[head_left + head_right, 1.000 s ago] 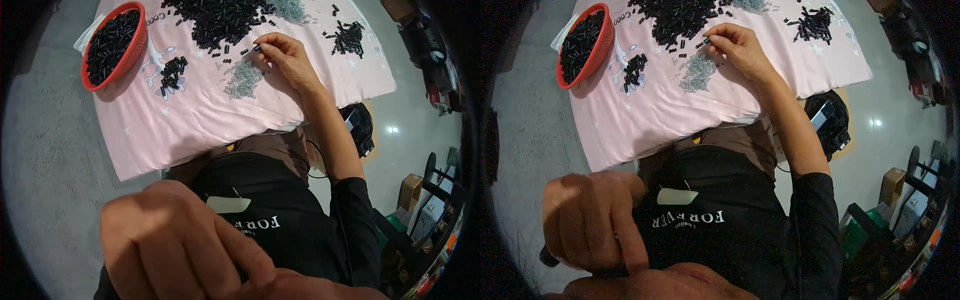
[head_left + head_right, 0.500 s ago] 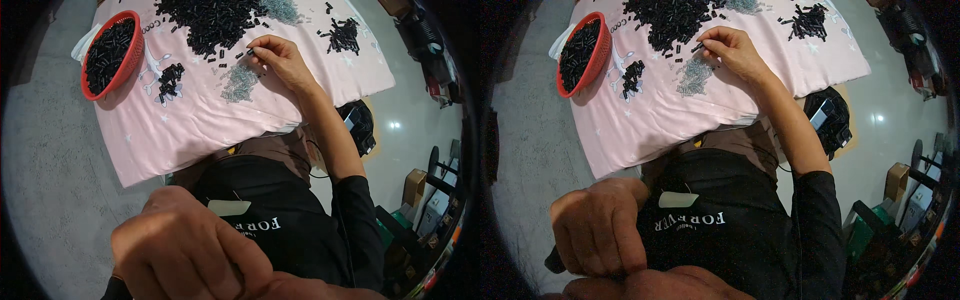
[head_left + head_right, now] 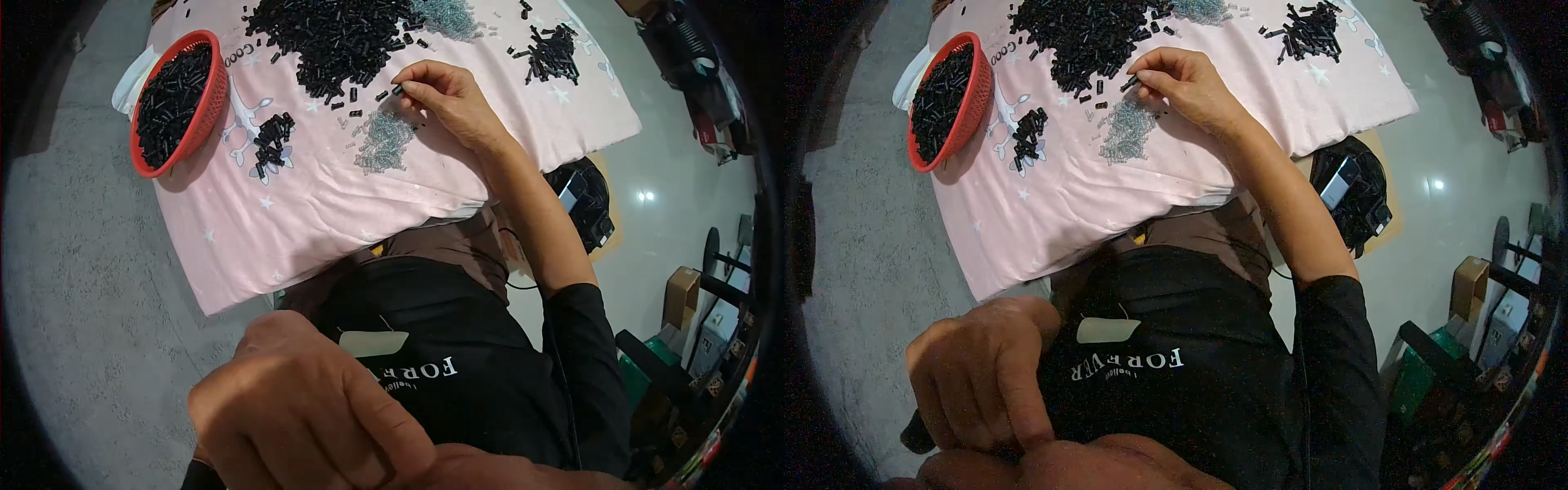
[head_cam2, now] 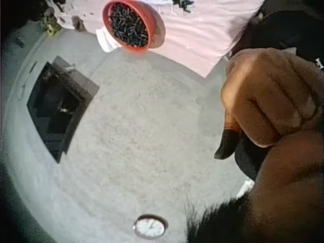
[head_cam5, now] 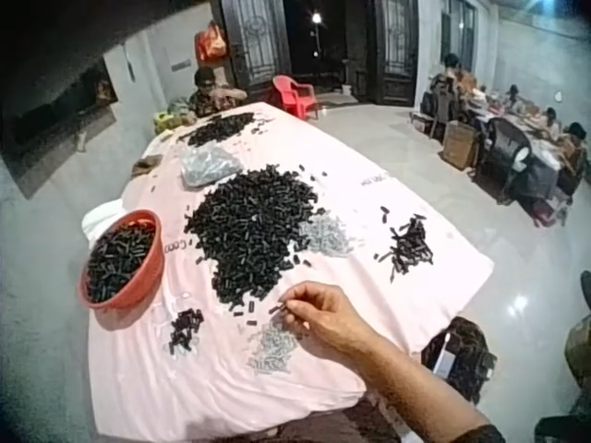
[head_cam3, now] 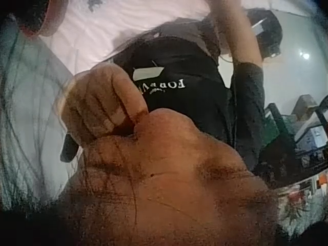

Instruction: Assembling small black plastic components and beads by hand at a workbench.

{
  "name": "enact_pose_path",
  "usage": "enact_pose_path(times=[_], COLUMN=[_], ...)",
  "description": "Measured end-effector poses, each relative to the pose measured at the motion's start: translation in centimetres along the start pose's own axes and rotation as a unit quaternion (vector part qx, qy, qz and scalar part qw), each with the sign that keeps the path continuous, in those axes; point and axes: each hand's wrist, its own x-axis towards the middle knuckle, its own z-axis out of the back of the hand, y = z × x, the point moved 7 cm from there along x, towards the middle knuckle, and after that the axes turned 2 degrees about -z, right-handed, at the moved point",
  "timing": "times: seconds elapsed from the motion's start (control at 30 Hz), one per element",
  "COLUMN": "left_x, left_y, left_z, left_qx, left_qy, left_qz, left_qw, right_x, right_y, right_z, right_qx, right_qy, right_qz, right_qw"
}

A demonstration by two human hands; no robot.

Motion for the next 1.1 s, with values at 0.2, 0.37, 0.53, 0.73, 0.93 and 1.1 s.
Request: enact_pose_path(times=[0.2, 0.37, 0.53, 0.73, 0.93, 1.1], left_x=[-2.1, -3.2, -4.4, -10.6, -24.5, -26.5], left_y=[-1.4, 0.6, 2.3, 2.9, 1.2, 1.6], left_z=[-0.8, 1.8, 3.3, 5.3, 0.5, -0.9], left_qx=[0.042, 0.026, 0.012, 0.327, 0.151, 0.079], left_qy=[-0.088, -0.094, -0.104, -0.273, -0.244, -0.403], left_qz=[-0.006, 0.081, 0.169, 0.385, 0.808, 0.728], left_qw=[0.995, 0.992, 0.980, 0.818, 0.514, 0.549], right_x=[0.1, 0.2, 0.0, 0.0, 0.0, 0.3], right_y=[0.2, -0.2, 0.1, 0.3, 0.2, -0.1], right_z=[-0.6, -0.5, -0.1, -0.6, -0.6, -0.5], right_qx=[0.004, 0.016, -0.014, 0.030, 0.013, 0.010], right_qy=[0.007, 0.015, -0.002, 0.015, 0.010, 0.018], right_qz=[-0.003, -0.010, -0.013, -0.007, -0.006, 0.007], right_qw=[1.000, 1.000, 1.000, 0.999, 1.000, 1.000])
